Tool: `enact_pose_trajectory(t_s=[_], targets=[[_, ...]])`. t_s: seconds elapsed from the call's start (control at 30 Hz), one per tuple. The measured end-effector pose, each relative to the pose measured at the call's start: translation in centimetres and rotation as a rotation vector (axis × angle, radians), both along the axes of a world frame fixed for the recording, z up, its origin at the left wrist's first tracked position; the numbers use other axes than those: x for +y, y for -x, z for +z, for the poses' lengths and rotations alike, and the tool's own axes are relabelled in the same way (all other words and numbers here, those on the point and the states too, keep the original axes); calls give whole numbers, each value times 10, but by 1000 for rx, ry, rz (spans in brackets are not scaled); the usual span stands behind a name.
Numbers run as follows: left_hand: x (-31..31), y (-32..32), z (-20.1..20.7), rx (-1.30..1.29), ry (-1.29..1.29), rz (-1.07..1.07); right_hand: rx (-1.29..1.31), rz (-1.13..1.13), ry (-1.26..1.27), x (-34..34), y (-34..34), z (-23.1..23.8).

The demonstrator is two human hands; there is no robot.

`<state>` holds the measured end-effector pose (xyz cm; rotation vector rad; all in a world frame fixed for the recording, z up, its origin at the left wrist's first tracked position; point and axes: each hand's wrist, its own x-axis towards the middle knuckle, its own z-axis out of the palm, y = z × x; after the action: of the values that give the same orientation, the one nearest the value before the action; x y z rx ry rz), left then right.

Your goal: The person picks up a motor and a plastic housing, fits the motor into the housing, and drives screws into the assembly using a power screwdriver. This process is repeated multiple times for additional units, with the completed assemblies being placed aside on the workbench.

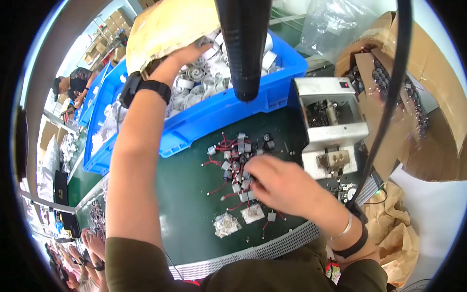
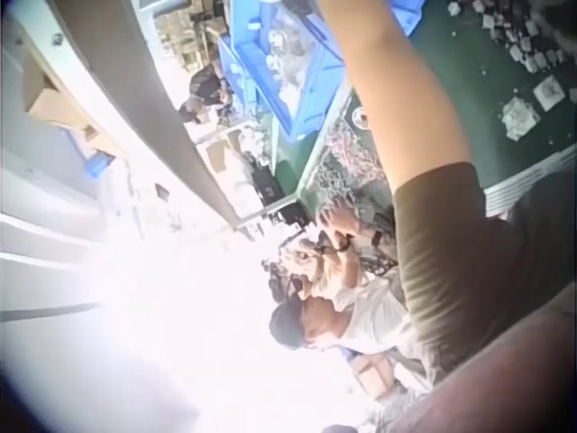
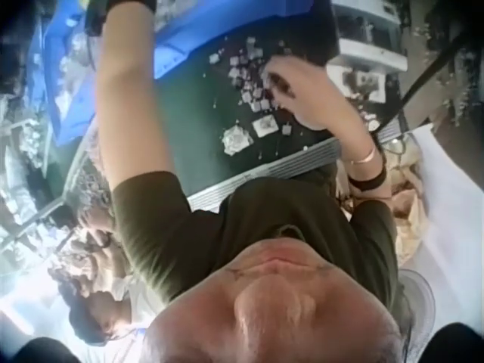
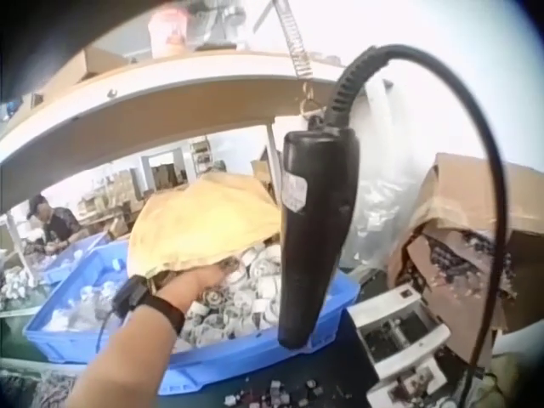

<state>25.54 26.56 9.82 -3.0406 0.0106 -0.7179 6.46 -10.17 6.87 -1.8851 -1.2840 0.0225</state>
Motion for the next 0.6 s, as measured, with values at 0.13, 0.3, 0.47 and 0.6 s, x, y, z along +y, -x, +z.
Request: enact_pose_trajectory(t_s=[0.13,0.3,0.47,0.6], targets=[[18,1,-10,9,85,137,71,39,-36,-3,11,12],[-36,123,42,288,-21,-20,297,10,-170,-44,9,18],[-107,235,32,91,428,94,696,-59,-439,-65,11,-2],[-187,246,-13,-216,479,-266,696,-226,-437,-78,15,6]])
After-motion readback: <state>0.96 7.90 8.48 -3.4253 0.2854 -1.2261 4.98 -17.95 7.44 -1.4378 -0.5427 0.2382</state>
